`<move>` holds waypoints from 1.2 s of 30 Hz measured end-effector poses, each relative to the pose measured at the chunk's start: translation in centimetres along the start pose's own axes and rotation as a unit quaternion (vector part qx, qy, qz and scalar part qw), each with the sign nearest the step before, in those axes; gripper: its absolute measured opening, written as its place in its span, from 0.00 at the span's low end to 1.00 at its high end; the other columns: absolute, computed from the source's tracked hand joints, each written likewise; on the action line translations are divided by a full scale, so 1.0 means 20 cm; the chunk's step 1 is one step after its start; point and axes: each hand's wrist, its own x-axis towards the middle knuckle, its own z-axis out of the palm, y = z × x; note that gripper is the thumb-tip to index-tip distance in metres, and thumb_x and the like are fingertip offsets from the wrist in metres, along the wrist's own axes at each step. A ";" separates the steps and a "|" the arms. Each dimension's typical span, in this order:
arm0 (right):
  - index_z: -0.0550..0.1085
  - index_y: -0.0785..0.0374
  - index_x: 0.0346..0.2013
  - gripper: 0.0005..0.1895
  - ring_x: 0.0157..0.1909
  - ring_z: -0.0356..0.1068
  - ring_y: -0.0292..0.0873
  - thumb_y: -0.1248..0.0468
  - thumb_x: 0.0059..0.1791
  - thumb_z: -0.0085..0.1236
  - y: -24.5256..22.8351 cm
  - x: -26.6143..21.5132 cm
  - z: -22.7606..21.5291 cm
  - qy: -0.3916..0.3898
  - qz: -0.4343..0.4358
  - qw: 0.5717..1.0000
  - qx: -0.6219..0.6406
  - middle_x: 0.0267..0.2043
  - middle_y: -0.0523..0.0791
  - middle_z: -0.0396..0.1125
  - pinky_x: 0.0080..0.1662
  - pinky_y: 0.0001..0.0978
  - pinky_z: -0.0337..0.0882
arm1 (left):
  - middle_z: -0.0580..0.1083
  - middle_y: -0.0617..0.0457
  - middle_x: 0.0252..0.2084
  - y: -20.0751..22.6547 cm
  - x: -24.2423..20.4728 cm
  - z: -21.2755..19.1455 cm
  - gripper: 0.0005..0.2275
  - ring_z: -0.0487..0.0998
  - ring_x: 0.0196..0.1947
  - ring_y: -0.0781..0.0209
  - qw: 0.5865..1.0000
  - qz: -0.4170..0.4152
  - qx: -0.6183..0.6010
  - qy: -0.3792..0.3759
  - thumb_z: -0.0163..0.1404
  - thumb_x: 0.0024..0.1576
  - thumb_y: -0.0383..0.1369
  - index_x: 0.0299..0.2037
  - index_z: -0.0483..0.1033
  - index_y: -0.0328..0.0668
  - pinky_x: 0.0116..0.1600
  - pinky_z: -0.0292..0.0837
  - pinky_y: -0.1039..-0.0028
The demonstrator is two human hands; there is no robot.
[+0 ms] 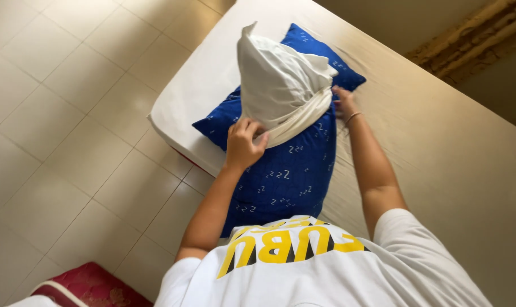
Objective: Put a pillowcase on a pillow.
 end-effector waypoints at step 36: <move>0.73 0.57 0.38 0.14 0.53 0.69 0.46 0.61 0.41 0.66 0.12 -0.65 0.14 -0.030 -0.786 0.520 -0.333 0.45 0.41 0.70 0.54 0.40 0.63 | 0.71 0.48 0.24 0.08 0.73 0.35 0.16 0.75 0.23 0.48 0.962 0.244 0.102 0.063 0.52 0.64 0.41 0.26 0.72 0.41 0.33 0.70 0.58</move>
